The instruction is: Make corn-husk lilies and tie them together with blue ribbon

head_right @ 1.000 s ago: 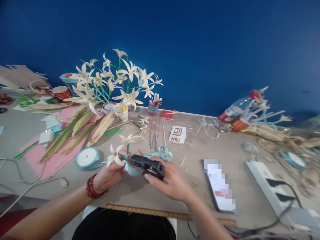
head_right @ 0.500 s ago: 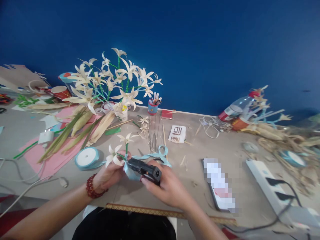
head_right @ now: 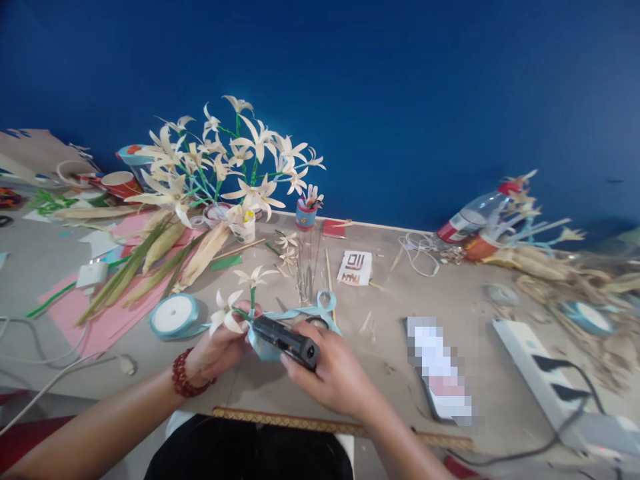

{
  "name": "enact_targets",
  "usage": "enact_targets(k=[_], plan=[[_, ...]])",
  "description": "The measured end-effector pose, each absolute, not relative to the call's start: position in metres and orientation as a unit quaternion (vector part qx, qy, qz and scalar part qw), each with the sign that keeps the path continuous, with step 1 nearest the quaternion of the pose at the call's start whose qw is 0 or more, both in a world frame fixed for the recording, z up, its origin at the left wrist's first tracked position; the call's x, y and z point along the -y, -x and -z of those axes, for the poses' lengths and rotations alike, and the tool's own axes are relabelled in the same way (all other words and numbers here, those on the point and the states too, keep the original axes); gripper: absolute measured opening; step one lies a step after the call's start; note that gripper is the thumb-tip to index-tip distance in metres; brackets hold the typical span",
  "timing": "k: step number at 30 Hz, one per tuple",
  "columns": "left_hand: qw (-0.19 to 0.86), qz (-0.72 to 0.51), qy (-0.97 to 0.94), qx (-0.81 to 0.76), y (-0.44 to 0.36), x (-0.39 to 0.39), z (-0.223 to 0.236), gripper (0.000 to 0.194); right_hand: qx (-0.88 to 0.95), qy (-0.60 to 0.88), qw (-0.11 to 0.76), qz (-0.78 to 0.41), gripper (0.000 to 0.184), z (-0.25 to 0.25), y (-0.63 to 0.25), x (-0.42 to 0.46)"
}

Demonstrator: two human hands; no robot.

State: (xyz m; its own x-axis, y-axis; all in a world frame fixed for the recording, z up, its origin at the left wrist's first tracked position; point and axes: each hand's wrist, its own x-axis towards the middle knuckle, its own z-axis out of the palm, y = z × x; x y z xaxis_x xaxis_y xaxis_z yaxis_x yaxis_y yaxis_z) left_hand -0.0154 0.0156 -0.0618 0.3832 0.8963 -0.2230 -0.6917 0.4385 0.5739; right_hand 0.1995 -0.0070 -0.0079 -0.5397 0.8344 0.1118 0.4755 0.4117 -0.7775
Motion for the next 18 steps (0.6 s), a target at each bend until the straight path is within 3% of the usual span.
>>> enact_targets(k=[18], plan=[[0.810,-0.487,-0.209,-0.250,0.0172,-0.0154,0.0663,0.020,0.808,0.406,0.266,-0.335,0.004,0.0073,-0.1980,0.0054]])
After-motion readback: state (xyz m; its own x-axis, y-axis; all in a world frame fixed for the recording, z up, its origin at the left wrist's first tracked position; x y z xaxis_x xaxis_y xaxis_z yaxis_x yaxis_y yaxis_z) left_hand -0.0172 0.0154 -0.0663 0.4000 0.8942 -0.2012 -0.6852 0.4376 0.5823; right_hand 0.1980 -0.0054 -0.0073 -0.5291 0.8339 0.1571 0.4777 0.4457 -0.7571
